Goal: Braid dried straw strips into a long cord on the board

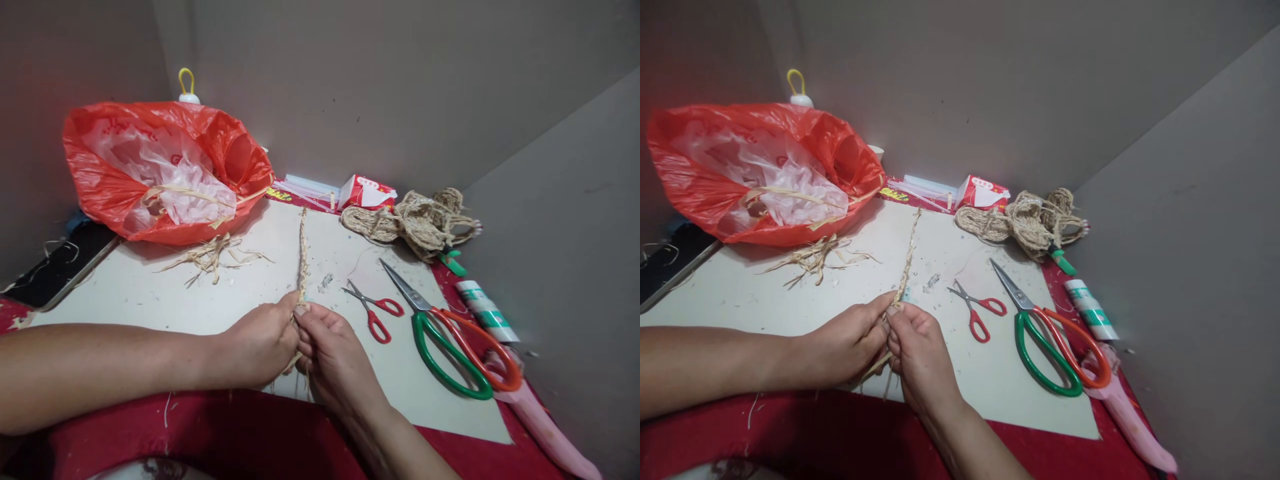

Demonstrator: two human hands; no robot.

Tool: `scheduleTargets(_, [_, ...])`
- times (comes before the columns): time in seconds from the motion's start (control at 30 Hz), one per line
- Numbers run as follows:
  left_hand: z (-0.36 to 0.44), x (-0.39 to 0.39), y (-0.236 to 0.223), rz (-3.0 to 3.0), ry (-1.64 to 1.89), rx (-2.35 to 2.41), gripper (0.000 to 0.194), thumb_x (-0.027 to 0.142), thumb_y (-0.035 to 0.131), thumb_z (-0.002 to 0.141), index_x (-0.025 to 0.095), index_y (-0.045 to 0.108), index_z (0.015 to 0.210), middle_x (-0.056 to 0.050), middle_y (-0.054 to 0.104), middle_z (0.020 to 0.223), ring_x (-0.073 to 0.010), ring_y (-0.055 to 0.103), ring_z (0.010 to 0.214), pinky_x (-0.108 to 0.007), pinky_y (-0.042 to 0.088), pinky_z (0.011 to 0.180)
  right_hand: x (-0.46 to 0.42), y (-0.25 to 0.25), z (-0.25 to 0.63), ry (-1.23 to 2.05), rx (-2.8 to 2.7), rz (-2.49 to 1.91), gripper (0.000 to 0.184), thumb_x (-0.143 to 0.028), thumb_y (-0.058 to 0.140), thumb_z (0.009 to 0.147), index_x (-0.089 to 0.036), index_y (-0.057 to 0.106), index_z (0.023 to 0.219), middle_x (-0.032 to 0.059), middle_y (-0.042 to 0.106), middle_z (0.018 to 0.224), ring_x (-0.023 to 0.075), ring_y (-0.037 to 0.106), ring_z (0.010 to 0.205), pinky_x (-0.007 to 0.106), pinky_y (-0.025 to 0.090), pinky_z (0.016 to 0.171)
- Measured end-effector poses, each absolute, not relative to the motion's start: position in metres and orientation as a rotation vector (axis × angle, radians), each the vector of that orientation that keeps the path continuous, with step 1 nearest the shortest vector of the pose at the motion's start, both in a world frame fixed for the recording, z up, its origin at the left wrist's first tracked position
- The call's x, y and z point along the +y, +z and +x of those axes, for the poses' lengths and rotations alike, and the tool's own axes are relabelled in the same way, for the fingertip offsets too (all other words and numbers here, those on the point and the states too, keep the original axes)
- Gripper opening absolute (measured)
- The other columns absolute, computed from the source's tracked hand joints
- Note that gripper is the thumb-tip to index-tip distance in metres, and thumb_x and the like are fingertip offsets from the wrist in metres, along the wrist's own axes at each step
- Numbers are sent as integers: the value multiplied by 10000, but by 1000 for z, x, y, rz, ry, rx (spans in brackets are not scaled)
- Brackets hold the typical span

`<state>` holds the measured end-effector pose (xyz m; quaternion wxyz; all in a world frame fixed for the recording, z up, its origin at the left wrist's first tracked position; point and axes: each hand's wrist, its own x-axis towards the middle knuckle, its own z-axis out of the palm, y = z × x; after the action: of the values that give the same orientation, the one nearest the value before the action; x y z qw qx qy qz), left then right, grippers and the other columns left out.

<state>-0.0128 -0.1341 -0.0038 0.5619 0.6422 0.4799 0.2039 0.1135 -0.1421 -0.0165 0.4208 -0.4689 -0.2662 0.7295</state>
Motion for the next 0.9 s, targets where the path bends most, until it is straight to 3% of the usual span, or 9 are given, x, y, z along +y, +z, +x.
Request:
scheduleTargets(0.1, [-19, -130, 6, 1372, 376, 1035, 253, 226, 378, 828, 163, 468, 1056, 61, 449, 523, -87, 404, 398, -190, 318, 401, -141, -14, 115, 1855, -667, -1194, 320, -368, 689, 725, -181, 447, 631, -124, 259, 447, 36, 113, 415, 161, 102, 369])
scheduleTargets(0.2, [-31, -115, 18, 1482, 235, 1001, 254, 272, 439, 810, 138, 567, 984, 73, 400, 462, -73, 331, 363, -191, 256, 382, -139, -11, 118, 1885, -686, -1189, 291, -365, 702, 716, -166, 497, 662, -122, 257, 454, 32, 112, 418, 159, 84, 369])
scheduleTargets(0.27, [-38, -103, 21, 1642, 323, 1093, 256, 287, 469, 795, 127, 641, 896, 44, 450, 494, -81, 370, 422, -203, 295, 435, -137, -10, 121, 1910, -701, -1170, 278, -360, 698, 727, -158, 516, 671, -119, 250, 461, 32, 119, 421, 161, 81, 370])
scheduleTargets(0.33, [-41, -93, 18, 1728, 544, 1193, 264, 241, 499, 759, 130, 665, 931, -7, 574, 661, -110, 482, 574, -220, 376, 555, -135, -11, 123, 1939, -714, -1158, 260, -355, 690, 742, -146, 543, 694, -117, 243, 466, 33, 122, 425, 163, 78, 372])
scheduleTargets(0.43, [-36, -90, 6, 1519, 680, 1086, 352, 184, 516, 712, 132, 600, 1050, -52, 624, 891, -136, 550, 752, -253, 421, 711, -132, -13, 127, 1973, -727, -1156, 245, -344, 682, 753, -141, 551, 709, -113, 246, 471, 33, 127, 428, 162, 83, 375])
scheduleTargets(0.53, [-28, -93, -2, 1138, 554, 891, 285, 209, 503, 729, 132, 500, 1004, -10, 591, 703, -114, 528, 611, -260, 428, 636, -131, -14, 130, 2012, -771, -1132, 246, -347, 652, 787, -142, 544, 703, -108, 252, 476, 33, 117, 428, 164, 81, 377])
scheduleTargets(0.63, [-24, -95, -2, 1012, 457, 897, 133, 232, 471, 767, 168, 448, 881, 53, 496, 559, -74, 395, 448, -212, 332, 487, -129, -13, 132, 2057, -810, -1134, 269, -375, 638, 799, -146, 538, 702, -110, 251, 470, 32, 107, 420, 167, 76, 376])
scheduleTargets(0.73, [-26, -95, -1, 1146, 441, 939, 26, 189, 441, 782, 165, 452, 779, 53, 479, 585, -58, 341, 475, -197, 279, 492, -128, -13, 134, 2070, -812, -1174, 281, -389, 655, 782, -156, 521, 698, -120, 229, 463, 31, 97, 414, 166, 64, 373])
scheduleTargets(0.9, [-31, -96, -3, 1598, 444, 986, 126, 209, 411, 821, 169, 494, 735, 35, 476, 665, -101, 422, 635, -222, 334, 611, -126, -15, 139, 2053, -891, -1200, 284, -407, 620, 810, -165, 515, 703, -112, 248, 467, 41, 127, 412, 175, 81, 377])
